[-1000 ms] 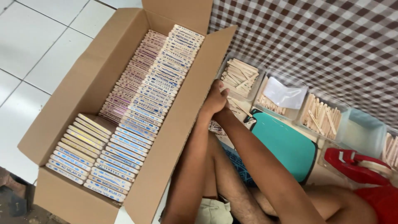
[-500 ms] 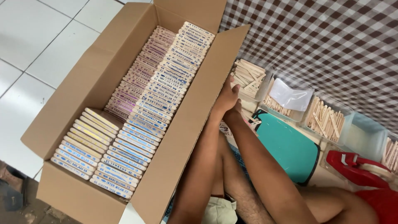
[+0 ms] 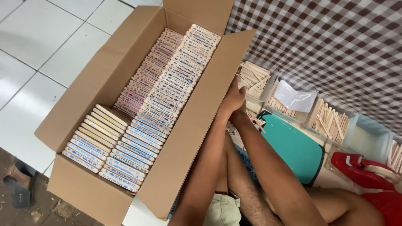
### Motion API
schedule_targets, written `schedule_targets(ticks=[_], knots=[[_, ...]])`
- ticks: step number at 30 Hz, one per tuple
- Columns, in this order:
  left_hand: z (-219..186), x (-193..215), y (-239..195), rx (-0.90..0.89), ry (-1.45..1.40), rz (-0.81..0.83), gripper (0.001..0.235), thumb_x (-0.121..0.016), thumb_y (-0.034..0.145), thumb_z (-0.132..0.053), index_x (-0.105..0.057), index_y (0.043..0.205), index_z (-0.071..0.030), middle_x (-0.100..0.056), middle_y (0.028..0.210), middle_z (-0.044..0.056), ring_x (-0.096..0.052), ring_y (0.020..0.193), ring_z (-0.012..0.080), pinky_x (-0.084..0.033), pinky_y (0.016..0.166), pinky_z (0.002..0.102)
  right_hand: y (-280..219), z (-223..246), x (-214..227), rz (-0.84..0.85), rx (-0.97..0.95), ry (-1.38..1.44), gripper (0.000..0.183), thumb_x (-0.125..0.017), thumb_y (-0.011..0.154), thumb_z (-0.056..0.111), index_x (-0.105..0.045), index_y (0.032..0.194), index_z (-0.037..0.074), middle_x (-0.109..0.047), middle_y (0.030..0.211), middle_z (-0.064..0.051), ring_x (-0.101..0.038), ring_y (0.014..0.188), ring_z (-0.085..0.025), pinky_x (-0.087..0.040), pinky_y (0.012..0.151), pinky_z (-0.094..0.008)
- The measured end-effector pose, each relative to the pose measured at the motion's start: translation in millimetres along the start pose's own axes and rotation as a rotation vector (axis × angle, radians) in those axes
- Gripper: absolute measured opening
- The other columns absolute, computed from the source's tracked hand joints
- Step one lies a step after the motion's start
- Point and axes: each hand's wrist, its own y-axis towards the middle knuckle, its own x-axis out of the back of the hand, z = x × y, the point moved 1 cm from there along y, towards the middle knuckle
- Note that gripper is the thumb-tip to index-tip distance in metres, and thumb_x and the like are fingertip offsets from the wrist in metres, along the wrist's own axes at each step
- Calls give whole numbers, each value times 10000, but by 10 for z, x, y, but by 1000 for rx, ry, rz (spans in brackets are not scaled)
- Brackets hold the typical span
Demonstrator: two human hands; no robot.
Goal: The person sits cross-legged on the floor and assembles small wooden sticks into bundles using clear tape. They repeatedly pick up sticks, align them, wrap tape around the bundle, and place the finished bundle into a cardboard box. The person also sorts loose sticks from a red bag into a plastic container.
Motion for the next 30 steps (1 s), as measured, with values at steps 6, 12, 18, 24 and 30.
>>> schedule_targets(ticks=[6, 12, 18, 24, 30], knots=[[156, 65, 132, -80, -158, -47, 703, -564, 1065, -399, -334, 1591, 9, -333, 1646, 268, -283, 1553, 362, -199, 1295, 525, 67, -339, -6, -10, -40, -6, 521, -753, 799, 498, -752, 1185, 149, -775, 1086, -134, -732, 1058, -392, -572, 921, -554], [-143, 150, 50, -45, -391, 110, 869, -538, 1082, -540, -187, 1622, 43, -166, 1664, 332, -124, 1564, 478, -111, 1279, 619, -683, -709, 733, -146, 152, 290, 755, -753, 864, 301, -389, 1447, -11, -677, 1064, -351, -660, 1082, -526, -534, 881, -620], [-1056, 148, -495, 84, -187, 499, 1052, -461, 932, -757, -237, 1622, 4, -233, 1649, 345, -223, 1541, 498, -213, 1238, 639, -1581, -883, 1072, -391, 169, 892, 546, -704, 888, 57, -490, 1373, -69, -685, 1173, -294, -626, 1081, -310, -491, 977, -559], [-1255, -417, -913, 404, -456, 615, 1263, -572, 812, -816, -11, 1669, -77, -121, 1668, 340, -109, 1526, 583, -211, 1081, 829, -1966, -1433, 819, -730, 74, 1057, 654, -647, 1005, 78, -314, 1563, -3, -443, 1562, -244, -455, 1411, -378, -378, 1160, -597], [-853, -1131, -1479, 621, -1141, 555, 1038, -383, 1048, -723, 91, 1642, -15, -140, 1653, 352, -57, 1577, 475, -49, 1288, 585, -2165, -1497, 372, -1076, -85, 1195, 694, -620, 1005, -51, -257, 1595, 2, -391, 1599, -196, -403, 1416, -220, -368, 1204, -475]])
